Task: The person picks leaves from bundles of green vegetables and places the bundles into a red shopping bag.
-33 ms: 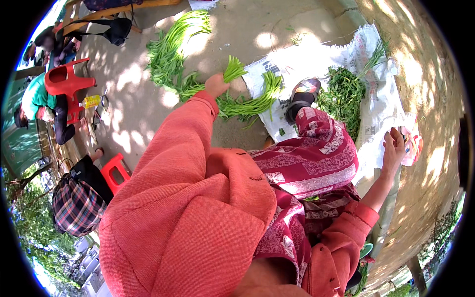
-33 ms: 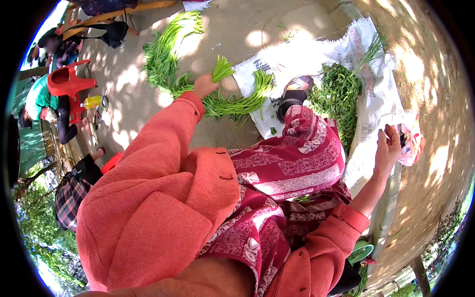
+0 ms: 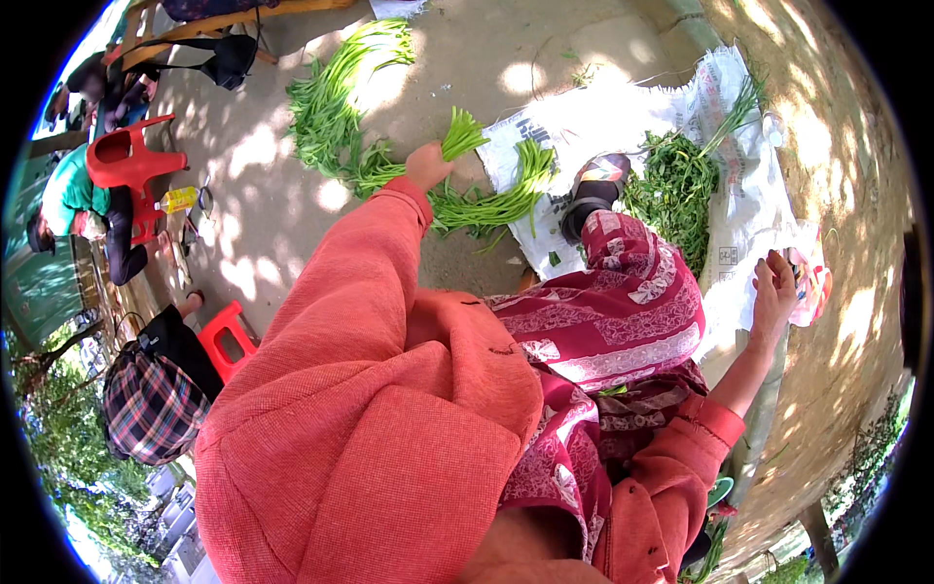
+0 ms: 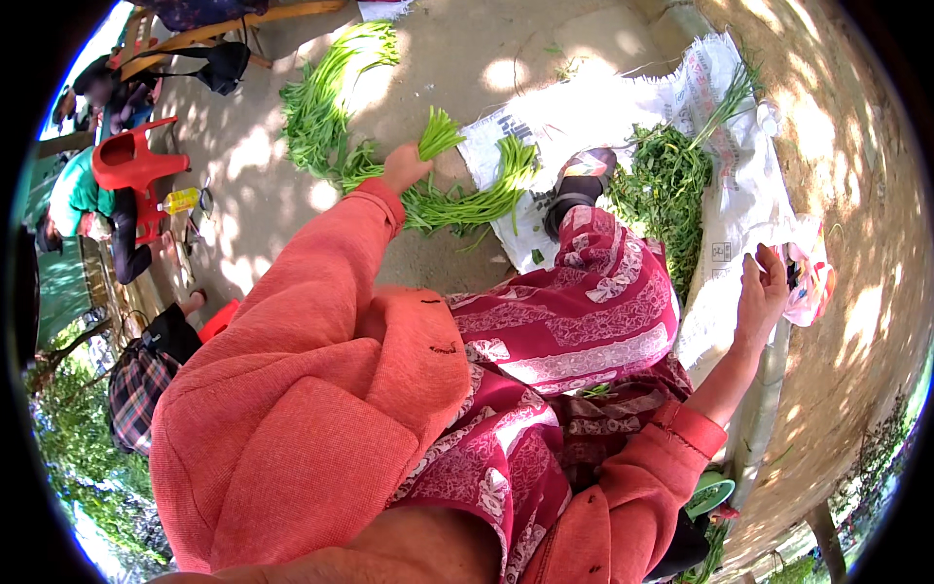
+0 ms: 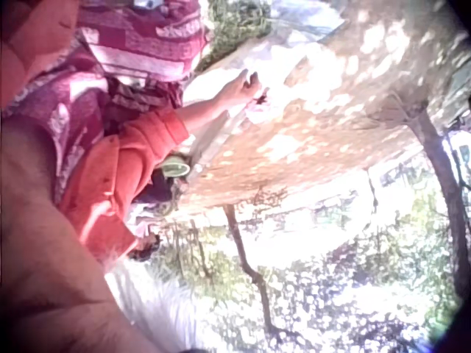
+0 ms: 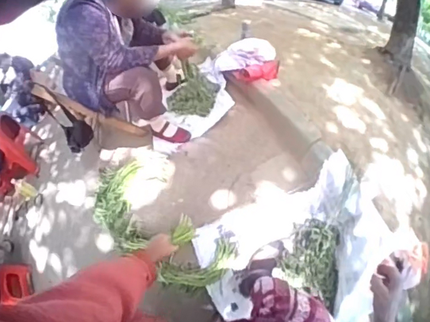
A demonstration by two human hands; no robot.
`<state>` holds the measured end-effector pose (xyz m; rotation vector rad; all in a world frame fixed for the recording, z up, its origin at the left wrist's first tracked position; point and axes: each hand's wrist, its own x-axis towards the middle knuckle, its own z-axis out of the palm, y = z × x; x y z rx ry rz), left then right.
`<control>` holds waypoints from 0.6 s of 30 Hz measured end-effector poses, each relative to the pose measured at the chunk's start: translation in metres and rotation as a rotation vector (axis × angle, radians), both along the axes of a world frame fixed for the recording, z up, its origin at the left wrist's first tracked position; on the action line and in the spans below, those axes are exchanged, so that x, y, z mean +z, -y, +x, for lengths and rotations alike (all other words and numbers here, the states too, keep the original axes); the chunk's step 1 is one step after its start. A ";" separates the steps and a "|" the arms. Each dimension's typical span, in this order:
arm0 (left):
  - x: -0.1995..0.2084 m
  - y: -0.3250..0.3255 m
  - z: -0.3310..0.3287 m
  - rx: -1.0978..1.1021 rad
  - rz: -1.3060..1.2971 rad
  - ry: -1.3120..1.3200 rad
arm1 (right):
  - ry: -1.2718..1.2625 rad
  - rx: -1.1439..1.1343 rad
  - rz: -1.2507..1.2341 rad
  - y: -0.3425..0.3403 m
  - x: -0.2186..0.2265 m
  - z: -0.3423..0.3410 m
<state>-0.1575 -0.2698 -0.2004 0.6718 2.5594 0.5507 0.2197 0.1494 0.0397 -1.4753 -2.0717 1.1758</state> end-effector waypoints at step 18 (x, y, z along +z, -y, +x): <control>-0.056 -0.057 0.015 -0.003 -0.120 -0.013 | 0.047 -0.037 -0.050 0.014 0.007 0.011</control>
